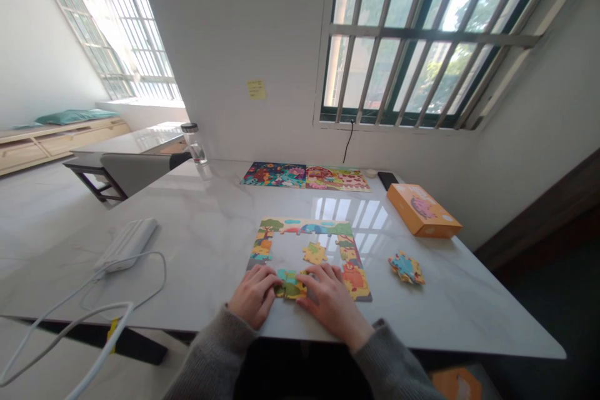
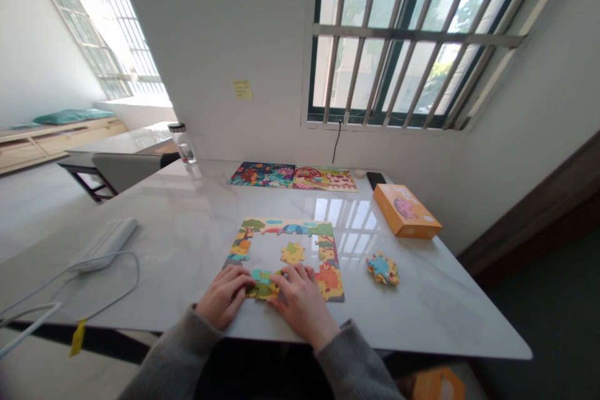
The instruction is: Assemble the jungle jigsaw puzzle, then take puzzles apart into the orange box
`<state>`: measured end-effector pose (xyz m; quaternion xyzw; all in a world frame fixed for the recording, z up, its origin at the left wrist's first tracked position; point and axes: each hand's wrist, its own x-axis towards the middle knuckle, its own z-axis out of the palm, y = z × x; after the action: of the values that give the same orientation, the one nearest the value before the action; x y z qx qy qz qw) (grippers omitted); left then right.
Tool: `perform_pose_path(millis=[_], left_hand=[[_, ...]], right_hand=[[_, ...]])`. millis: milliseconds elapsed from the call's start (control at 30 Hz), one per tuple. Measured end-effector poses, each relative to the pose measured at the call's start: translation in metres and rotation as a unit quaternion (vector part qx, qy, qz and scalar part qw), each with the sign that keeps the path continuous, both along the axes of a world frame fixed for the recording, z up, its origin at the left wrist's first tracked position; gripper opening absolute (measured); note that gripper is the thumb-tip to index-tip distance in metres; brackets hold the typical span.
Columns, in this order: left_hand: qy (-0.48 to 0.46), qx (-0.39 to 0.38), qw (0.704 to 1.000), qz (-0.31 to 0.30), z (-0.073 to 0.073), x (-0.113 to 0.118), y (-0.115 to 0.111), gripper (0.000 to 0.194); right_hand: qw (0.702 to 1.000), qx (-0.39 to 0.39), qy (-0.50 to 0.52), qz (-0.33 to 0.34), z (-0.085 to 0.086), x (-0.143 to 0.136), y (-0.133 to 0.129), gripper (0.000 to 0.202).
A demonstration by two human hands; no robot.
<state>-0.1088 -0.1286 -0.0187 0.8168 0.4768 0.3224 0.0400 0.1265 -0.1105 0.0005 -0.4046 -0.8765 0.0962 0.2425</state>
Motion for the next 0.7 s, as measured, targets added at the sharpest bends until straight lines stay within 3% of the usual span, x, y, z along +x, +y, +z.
perform_pose_path(millis=[700], left_hand=[[0.047, -0.007, 0.999, 0.009, 0.0029, 0.0017, 0.0001, 0.02]], right_hand=[[0.999, 0.001, -0.036, 0.001, 0.005, -0.0042, -0.0046, 0.026]])
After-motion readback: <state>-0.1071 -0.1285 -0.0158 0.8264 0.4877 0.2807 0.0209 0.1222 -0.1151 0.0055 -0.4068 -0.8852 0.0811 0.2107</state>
